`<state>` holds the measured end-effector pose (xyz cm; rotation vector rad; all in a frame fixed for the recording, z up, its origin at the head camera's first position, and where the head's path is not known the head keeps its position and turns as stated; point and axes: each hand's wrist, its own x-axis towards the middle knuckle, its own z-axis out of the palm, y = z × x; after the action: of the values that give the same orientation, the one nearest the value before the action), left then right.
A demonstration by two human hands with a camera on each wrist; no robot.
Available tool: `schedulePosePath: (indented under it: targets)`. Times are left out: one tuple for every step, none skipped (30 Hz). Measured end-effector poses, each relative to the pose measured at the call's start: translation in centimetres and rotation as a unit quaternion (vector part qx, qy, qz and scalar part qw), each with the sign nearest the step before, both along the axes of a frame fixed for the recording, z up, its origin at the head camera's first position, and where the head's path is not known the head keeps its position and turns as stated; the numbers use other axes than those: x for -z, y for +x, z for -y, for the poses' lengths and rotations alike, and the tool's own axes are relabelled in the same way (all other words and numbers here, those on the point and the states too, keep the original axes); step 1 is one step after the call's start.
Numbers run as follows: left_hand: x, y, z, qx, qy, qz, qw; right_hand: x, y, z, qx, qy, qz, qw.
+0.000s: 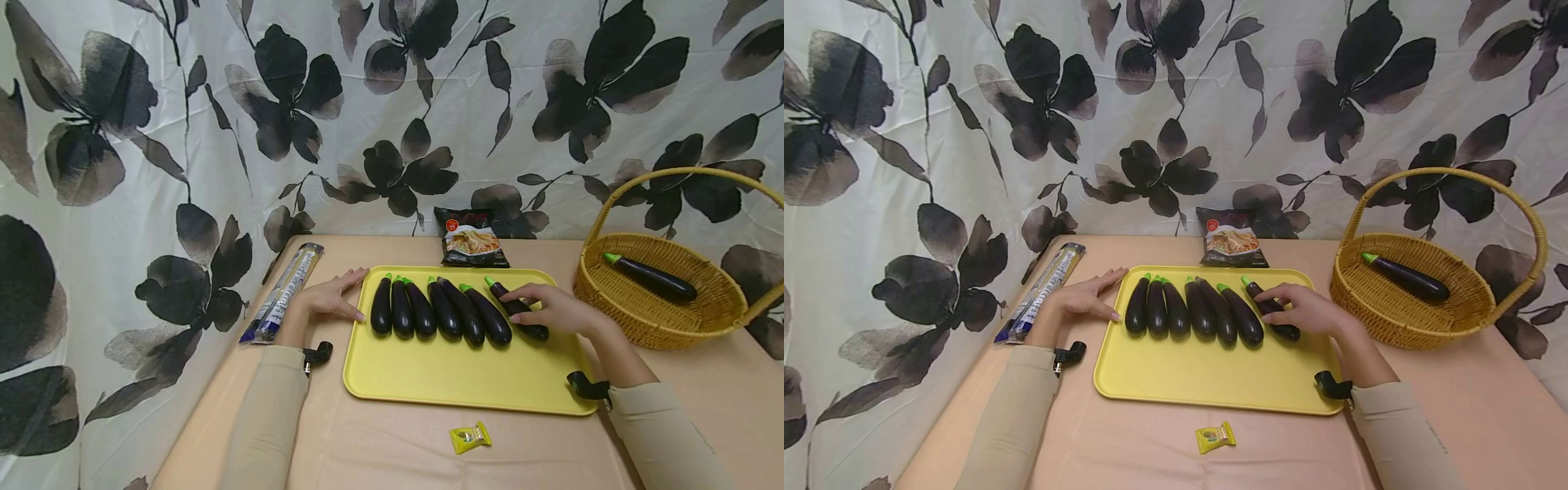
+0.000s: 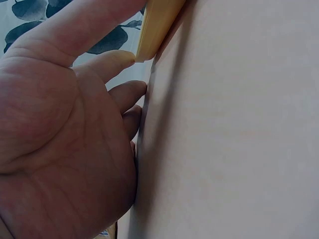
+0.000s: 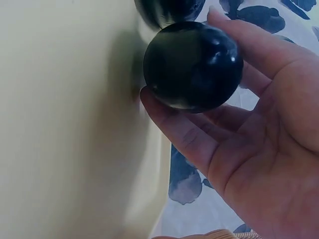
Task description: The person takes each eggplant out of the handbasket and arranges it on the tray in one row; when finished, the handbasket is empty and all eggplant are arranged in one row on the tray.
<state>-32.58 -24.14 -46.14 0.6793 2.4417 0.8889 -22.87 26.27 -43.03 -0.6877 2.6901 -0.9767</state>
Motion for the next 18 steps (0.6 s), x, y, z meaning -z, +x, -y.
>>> schedulePosePath:
  targets:
    - [0.02, -0.05, -0.03, 0.001, 0.001, -0.001, 1.0000, -0.01, -0.03, 0.02, -0.004, -0.002, 0.003, 1.0000]
    - [0.05, -0.09, -0.05, 0.001, 0.000, -0.002, 1.0000, -0.05, -0.05, 0.05, -0.005, -0.002, 0.008, 1.0000]
    - [0.09, -0.13, -0.06, 0.001, 0.000, -0.002, 1.0000, -0.08, -0.07, 0.04, -0.007, -0.001, 0.010, 0.9999]
    - [0.10, -0.14, -0.06, 0.001, 0.000, -0.002, 1.0000, -0.13, -0.05, 0.07, -0.010, -0.002, 0.011, 0.9999]
    - [0.11, -0.15, -0.06, 0.001, -0.001, -0.002, 1.0000, -0.18, -0.05, 0.07, -0.014, -0.003, 0.011, 0.9998]
    - [0.13, -0.17, -0.06, 0.000, -0.001, -0.002, 1.0000, -0.22, -0.05, 0.08, -0.019, -0.005, 0.012, 0.9997]
    - [0.13, -0.17, -0.06, 0.000, -0.002, -0.002, 1.0000, -0.25, -0.07, 0.08, -0.024, -0.007, 0.013, 0.9996]
    - [0.13, -0.17, -0.05, 0.000, -0.002, -0.001, 1.0000, -0.29, -0.08, 0.10, -0.027, -0.008, 0.013, 0.9995]
    - [0.13, -0.18, -0.04, 0.000, -0.002, -0.001, 1.0000, -0.31, -0.10, 0.11, -0.032, -0.009, 0.013, 0.9993]
    - [0.15, -0.19, -0.04, 0.000, -0.003, -0.001, 1.0000, -0.32, -0.11, 0.12, -0.036, -0.010, 0.014, 0.9992]
    - [0.16, -0.20, -0.02, 0.000, -0.003, -0.001, 1.0000, -0.32, -0.12, 0.13, -0.038, -0.010, 0.015, 0.9991]
    - [0.17, -0.21, -0.01, -0.001, -0.004, 0.000, 1.0000, -0.34, -0.12, 0.15, -0.040, -0.010, 0.016, 0.9990]
    - [0.18, -0.20, 0.00, -0.001, -0.005, 0.000, 1.0000, -0.35, -0.11, 0.18, -0.041, -0.009, 0.018, 0.9989]
    - [0.19, -0.22, 0.01, -0.001, -0.006, 0.000, 1.0000, -0.35, -0.11, 0.19, -0.042, -0.009, 0.019, 0.9989]
    - [0.19, -0.23, 0.02, -0.001, -0.006, 0.000, 1.0000, -0.36, -0.10, 0.20, -0.044, -0.007, 0.020, 0.9988]
    - [0.20, -0.25, 0.01, 0.000, -0.007, -0.001, 1.0000, -0.39, -0.09, 0.21, -0.045, -0.006, 0.021, 0.9987]
    - [0.18, -0.24, 0.00, 0.000, -0.007, -0.002, 1.0000, -0.46, -0.06, 0.22, -0.045, -0.005, 0.022, 0.9987]
    - [0.15, -0.22, -0.02, -0.001, -0.008, -0.003, 1.0000, -0.55, -0.03, 0.19, -0.044, -0.004, 0.022, 0.9988]
